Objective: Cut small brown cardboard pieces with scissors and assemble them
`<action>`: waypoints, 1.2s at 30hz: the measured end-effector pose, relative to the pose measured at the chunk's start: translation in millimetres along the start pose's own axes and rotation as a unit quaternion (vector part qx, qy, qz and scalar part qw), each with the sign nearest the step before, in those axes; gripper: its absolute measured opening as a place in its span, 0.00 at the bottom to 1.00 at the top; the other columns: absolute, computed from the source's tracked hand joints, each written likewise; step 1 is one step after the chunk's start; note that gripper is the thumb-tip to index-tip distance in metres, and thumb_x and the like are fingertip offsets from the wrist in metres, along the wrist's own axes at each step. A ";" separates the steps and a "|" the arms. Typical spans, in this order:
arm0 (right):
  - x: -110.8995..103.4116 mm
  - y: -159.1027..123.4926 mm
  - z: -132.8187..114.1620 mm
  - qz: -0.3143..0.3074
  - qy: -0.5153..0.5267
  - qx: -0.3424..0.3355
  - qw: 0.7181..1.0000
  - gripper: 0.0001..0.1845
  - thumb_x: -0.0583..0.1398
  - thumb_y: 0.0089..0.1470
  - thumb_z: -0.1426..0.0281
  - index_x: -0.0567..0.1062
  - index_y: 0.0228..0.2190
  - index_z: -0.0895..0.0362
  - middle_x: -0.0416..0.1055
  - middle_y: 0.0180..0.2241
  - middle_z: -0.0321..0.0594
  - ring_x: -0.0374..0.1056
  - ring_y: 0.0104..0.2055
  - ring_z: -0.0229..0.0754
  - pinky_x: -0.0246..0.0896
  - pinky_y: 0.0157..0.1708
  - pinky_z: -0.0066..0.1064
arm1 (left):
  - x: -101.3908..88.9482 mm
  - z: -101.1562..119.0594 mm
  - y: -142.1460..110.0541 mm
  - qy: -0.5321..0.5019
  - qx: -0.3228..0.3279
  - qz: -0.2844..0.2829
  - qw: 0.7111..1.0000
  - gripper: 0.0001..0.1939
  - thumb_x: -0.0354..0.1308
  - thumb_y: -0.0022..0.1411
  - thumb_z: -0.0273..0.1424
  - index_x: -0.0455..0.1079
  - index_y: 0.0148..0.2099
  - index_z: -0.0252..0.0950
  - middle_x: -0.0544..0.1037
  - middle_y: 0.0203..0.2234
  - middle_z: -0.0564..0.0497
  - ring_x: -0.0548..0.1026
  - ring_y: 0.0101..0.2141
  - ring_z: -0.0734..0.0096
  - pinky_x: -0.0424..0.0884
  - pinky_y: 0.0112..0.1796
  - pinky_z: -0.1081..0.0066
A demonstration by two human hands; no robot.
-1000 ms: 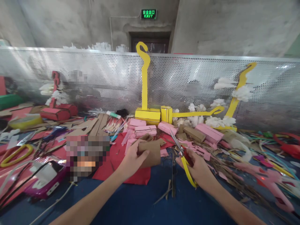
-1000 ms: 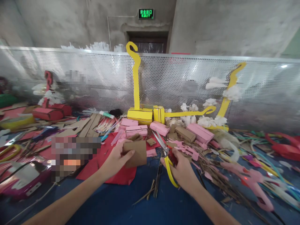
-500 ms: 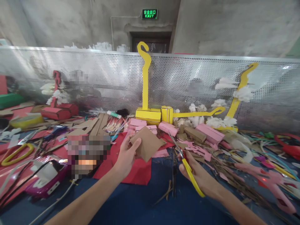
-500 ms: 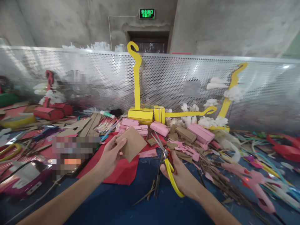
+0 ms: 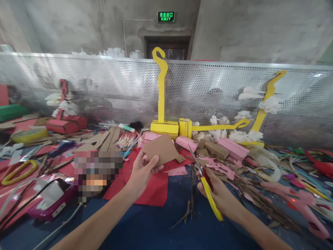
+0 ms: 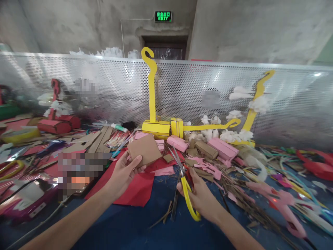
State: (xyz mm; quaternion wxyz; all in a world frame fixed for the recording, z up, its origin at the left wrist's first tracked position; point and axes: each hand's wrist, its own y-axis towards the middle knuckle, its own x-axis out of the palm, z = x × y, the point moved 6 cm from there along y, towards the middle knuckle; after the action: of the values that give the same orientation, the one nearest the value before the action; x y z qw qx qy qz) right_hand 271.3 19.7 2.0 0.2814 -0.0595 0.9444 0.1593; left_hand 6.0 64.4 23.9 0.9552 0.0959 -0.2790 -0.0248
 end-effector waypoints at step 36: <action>0.5 -10.9 -55.0 -0.028 -0.115 -0.059 0.991 0.13 0.64 0.57 0.63 0.64 0.32 0.53 0.65 0.29 0.32 0.56 0.30 0.38 0.53 0.29 0.29 | 15.1 -15.2 -14.8 -0.009 -0.102 -0.119 0.988 0.24 0.75 0.54 0.29 0.75 0.53 0.37 0.84 0.46 0.45 0.82 0.45 0.62 0.79 0.47 0.66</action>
State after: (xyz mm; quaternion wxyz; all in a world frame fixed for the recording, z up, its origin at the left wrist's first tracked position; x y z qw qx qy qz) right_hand 244.9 -9.0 42.3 0.3887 -0.0838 0.8926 0.2124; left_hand 27.0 50.9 16.4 0.9476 0.0300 -0.2707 -0.1671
